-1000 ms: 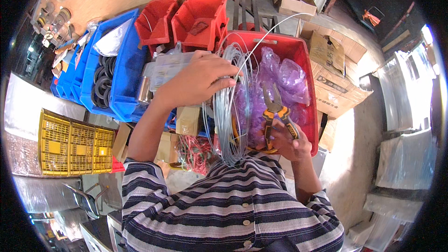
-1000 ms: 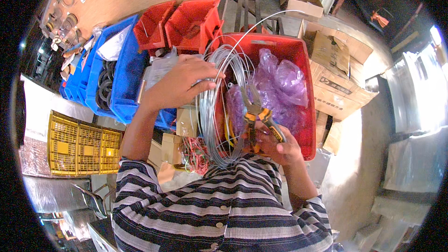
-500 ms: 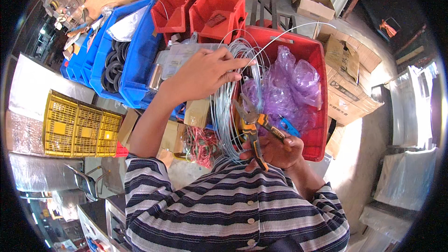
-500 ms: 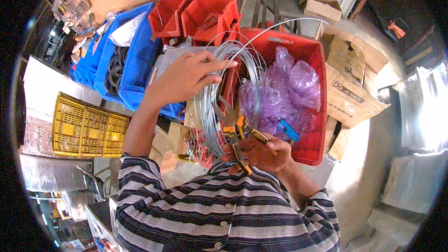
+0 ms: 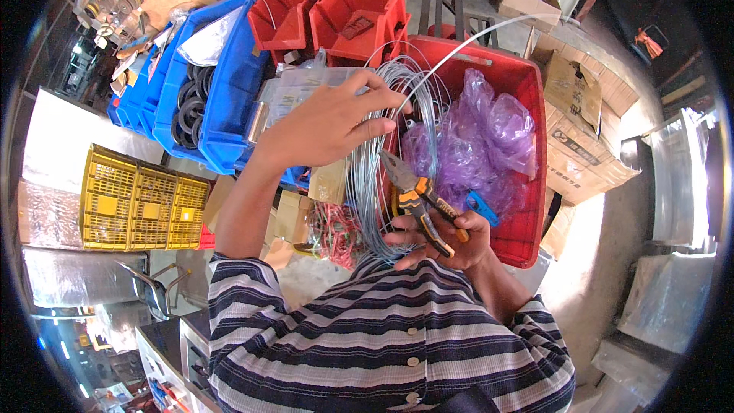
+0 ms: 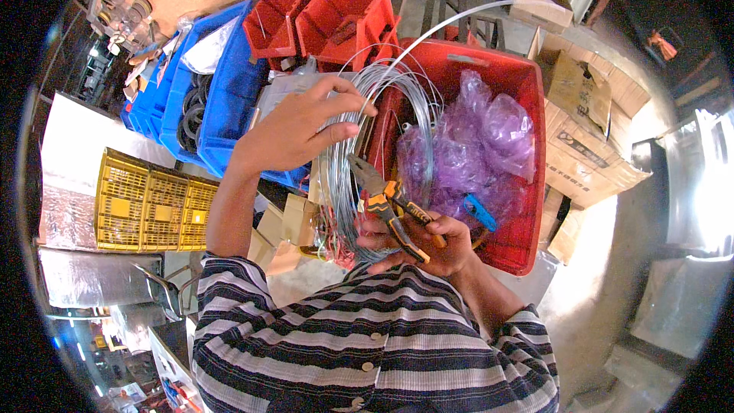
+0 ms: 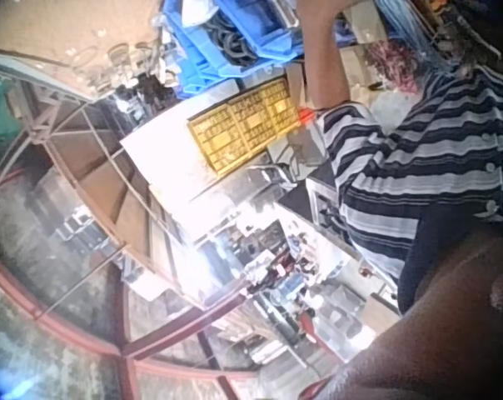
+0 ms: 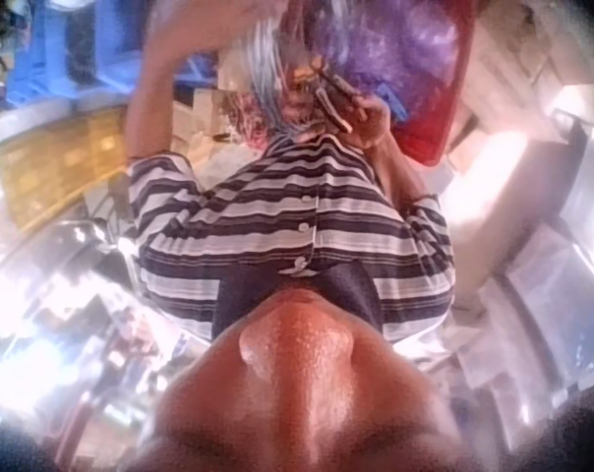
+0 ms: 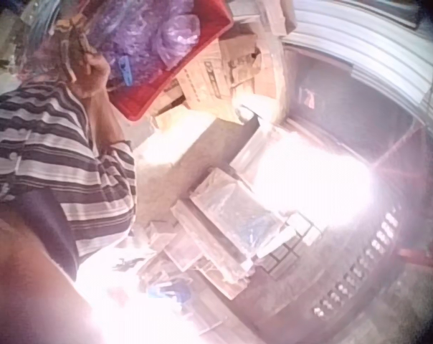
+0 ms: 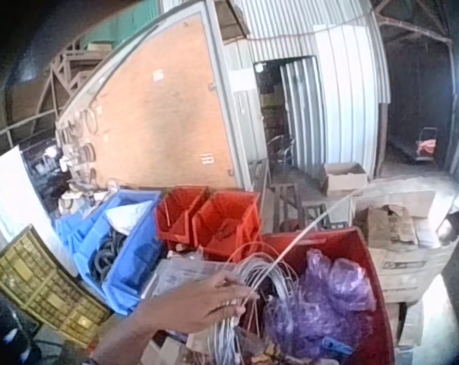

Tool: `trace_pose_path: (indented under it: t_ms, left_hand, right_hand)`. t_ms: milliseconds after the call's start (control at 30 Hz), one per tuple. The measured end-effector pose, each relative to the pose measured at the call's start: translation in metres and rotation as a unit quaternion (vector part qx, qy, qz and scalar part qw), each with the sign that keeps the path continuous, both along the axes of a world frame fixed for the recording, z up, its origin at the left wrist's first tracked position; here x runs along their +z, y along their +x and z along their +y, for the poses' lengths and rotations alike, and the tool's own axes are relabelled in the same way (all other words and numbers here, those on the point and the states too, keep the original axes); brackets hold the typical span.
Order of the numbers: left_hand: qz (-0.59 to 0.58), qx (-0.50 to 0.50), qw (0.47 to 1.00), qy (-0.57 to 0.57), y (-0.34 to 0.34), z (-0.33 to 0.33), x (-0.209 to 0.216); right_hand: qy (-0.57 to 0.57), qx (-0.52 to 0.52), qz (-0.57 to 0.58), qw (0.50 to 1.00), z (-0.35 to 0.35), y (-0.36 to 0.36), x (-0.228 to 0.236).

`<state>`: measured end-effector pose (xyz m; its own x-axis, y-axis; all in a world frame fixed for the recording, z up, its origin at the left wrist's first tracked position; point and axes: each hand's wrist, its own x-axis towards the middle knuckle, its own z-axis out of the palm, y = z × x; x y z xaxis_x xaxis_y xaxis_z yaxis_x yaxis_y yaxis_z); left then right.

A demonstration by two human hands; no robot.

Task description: The person retrieves a coil of metal wire from a red bin, cuts a length with pliers, and installs it into a groove along the edge of a stainless steel kitchen hood. They bend and secure the wire by hand and with pliers along the hood's perimeter.

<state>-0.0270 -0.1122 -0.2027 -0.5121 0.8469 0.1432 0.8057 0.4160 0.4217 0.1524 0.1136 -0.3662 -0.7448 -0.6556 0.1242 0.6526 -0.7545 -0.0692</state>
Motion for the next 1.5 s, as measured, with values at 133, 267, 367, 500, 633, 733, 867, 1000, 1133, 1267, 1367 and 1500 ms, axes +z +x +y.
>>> trace_pose_path:
  t_ms: [133, 267, 367, 500, 633, 733, 867, 1000, 1133, 1267, 1367, 1500]
  left_hand:
    - [-0.038, 0.019, 0.999, 0.008, 0.000, -0.001, 0.000]
    - [-0.037, 0.019, 0.998, 0.045, 0.002, -0.002, -0.005]
    - [-0.074, 0.018, 0.994, 0.077, 0.002, -0.003, -0.012]
    - [-0.082, 0.013, 0.991, 0.108, 0.005, -0.004, -0.018]
    - [-0.074, 0.009, 0.992, 0.101, 0.002, -0.005, -0.021]
    - [-0.075, -0.025, 0.994, 0.077, -0.002, -0.008, -0.014]
    - [-0.094, -0.047, 0.992, 0.075, -0.001, -0.004, -0.004]
    - [-0.094, -0.054, 0.991, 0.079, -0.001, -0.002, -0.004]
    - [-0.094, -0.053, 0.991, 0.077, 0.001, -0.001, -0.002]
    - [-0.074, -0.069, 0.991, 0.093, 0.004, 0.000, 0.001]
    - [0.013, -0.084, 0.992, 0.095, 0.007, 0.000, 0.005]
    - [0.124, -0.085, 0.987, 0.060, 0.017, 0.003, 0.022]
  right_hand:
    - [0.032, -0.012, 0.012, 0.999, 0.008, -0.001, -0.001]
    - [0.049, -0.014, 0.064, 0.997, 0.015, 0.002, -0.009]
    - [0.032, -0.010, 0.089, 0.995, 0.013, 0.004, -0.012]
    - [0.066, 0.015, 0.095, 0.993, 0.012, 0.006, 0.000]
    - [0.007, 0.021, 0.086, 0.996, 0.012, 0.007, 0.000]
    - [-0.001, 0.037, 0.076, 0.996, 0.011, 0.006, 0.005]
    - [-0.008, 0.055, 0.044, 0.997, 0.008, 0.007, 0.006]
    - [-0.032, 0.061, 0.026, 0.997, 0.003, 0.007, 0.010]
    - [-0.063, 0.055, 0.020, 0.996, 0.000, 0.008, 0.006]
    - [-0.060, 0.050, 0.043, 0.996, -0.002, 0.003, 0.001]
    - [-0.038, 0.048, 0.060, 0.996, 0.000, -0.002, -0.001]
    - [-0.023, 0.041, 0.082, 0.996, 0.005, -0.012, -0.003]
